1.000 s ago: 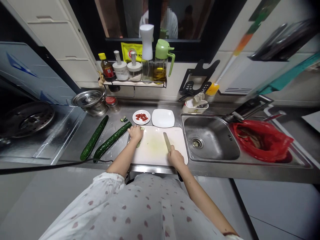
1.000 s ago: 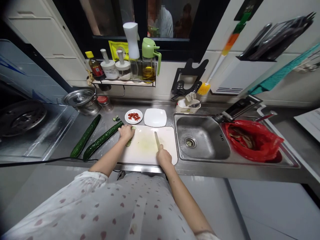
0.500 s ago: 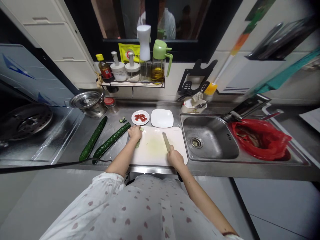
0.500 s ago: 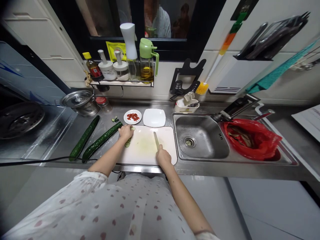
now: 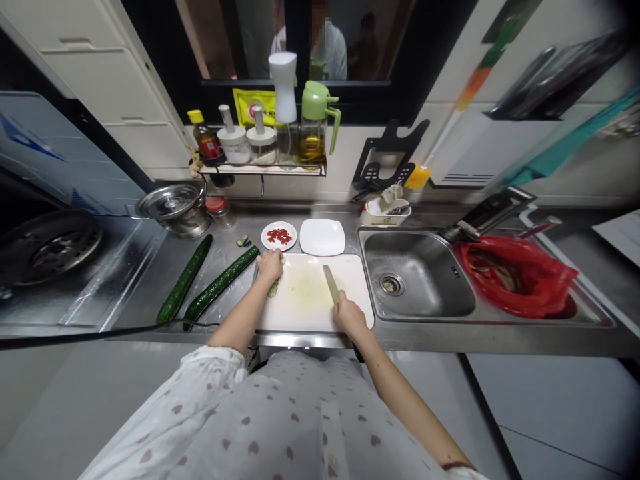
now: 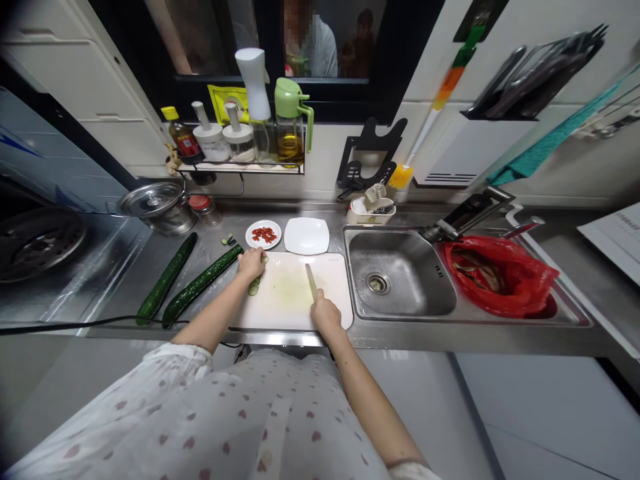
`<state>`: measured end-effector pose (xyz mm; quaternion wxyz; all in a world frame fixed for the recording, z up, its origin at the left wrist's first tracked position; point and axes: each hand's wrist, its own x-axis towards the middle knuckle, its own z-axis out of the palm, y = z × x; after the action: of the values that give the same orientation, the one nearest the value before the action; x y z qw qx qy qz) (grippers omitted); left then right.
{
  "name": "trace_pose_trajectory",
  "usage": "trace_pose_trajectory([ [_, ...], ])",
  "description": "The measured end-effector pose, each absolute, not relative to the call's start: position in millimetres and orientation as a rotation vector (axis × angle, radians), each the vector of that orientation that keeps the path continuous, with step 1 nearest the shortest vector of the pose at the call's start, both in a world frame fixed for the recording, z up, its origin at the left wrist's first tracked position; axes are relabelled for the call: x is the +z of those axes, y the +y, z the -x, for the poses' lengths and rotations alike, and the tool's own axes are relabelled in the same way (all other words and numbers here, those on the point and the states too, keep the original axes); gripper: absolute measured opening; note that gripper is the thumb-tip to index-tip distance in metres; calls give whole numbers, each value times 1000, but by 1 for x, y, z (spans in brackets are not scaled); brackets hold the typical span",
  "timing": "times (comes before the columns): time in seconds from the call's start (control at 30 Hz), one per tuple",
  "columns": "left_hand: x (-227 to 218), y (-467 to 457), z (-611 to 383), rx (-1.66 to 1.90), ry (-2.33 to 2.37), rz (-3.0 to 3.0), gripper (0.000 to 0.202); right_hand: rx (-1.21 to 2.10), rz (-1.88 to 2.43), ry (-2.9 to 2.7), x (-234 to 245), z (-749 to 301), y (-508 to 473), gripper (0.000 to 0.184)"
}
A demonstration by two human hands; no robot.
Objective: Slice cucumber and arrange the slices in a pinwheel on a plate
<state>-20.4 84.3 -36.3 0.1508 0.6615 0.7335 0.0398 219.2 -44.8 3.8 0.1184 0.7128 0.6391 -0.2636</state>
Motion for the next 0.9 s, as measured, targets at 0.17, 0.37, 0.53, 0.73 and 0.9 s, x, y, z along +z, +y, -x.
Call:
trace_pose_trajectory([
  [0.17, -40, 85, 23, 88, 2093, -1921, 27, -792, -2085, 1864, 4, -219, -45, 34],
  [0.37, -39, 89, 25, 77, 2057, -1944, 21, -779, -2099, 1880, 2, -220, -45, 34],
  [0.53, -37, 92, 28, 55, 2006, -1970, 18, -793, -2107, 1886, 1, -221, -45, 35],
  [0.73, -34, 97, 31, 62, 1937, -2051, 15, -787, -2107, 1895, 1, -220, -45, 32],
  [0.9, -28, 95, 32, 142, 1908, -2058, 13, -764, -2112, 1902, 3, -219, -46, 31],
])
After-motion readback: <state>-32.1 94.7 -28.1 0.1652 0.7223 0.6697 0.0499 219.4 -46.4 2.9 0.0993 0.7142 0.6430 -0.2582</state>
